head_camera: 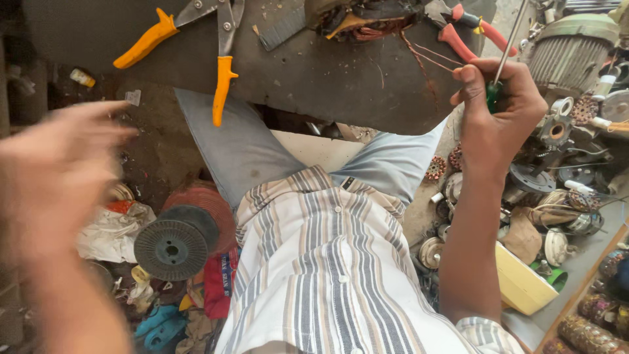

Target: The person uses a screwdriver to pry and pull copper wires from the slots of a motor stator. They repeatedly insert the tool into the stator, twist it to loosen the windings, and pull the wires out by hand. The process involves handling the stator and the extracted copper wire throughout the clip.

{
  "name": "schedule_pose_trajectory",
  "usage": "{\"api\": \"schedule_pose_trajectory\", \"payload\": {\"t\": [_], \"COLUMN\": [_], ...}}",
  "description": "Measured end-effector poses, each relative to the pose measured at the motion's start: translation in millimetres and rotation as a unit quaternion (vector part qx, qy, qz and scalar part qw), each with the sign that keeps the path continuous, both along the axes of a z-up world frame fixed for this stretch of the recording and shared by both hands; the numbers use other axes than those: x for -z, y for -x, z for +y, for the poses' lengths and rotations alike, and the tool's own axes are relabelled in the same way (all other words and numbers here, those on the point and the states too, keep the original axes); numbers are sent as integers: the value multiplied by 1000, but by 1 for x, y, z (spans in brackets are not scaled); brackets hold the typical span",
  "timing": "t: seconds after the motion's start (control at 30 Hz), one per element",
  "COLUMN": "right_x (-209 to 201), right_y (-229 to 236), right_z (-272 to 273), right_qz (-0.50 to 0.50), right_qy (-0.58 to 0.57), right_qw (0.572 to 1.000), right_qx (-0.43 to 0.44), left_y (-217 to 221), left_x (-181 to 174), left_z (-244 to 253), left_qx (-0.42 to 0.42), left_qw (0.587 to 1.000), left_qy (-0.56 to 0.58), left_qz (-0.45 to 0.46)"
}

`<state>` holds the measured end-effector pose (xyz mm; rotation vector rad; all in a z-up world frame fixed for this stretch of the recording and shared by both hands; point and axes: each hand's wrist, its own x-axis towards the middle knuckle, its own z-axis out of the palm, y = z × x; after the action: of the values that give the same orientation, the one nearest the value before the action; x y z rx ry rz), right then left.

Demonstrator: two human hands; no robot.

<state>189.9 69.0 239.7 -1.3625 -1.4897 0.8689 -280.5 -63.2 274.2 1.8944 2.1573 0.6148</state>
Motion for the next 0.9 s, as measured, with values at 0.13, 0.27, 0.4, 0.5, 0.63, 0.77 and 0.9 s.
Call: {"api": "schedule_pose_trajectory", "payload": {"t": [0.13, 0.27, 0.4, 0.5, 0.63, 0.77, 0.9], "right_x": [-12, -27, -28, -12, 23, 44, 50], "right_y": [7, 5, -11, -28, -37, -28, -25], "right_z": [9, 13, 26, 38, 33, 16, 6], "right_qz": [7, -73, -245, -274, -178, -110, -55], "right_qy": [9, -35, -137, -143, -61, 40, 63], "right_qw": [1000, 996, 958, 949, 978, 992, 996], "right_qx": [9, -34, -65, -68, -90, -56, -35], "left_y": [-159, -284, -335, -338, -338, -335, -331], "left_x": [48, 91, 130, 142, 148, 154, 147], "left_z": [53, 94, 130, 131, 142, 142, 143], "left_qx": [157, 149, 82, 95, 118, 126, 67], "left_qw": [946, 825, 632, 586, 590, 580, 629], "left_qy": [-19, 71, 104, 82, 31, 18, 43], "left_qz": [-282, -540, -763, -800, -798, -804, -774]}}
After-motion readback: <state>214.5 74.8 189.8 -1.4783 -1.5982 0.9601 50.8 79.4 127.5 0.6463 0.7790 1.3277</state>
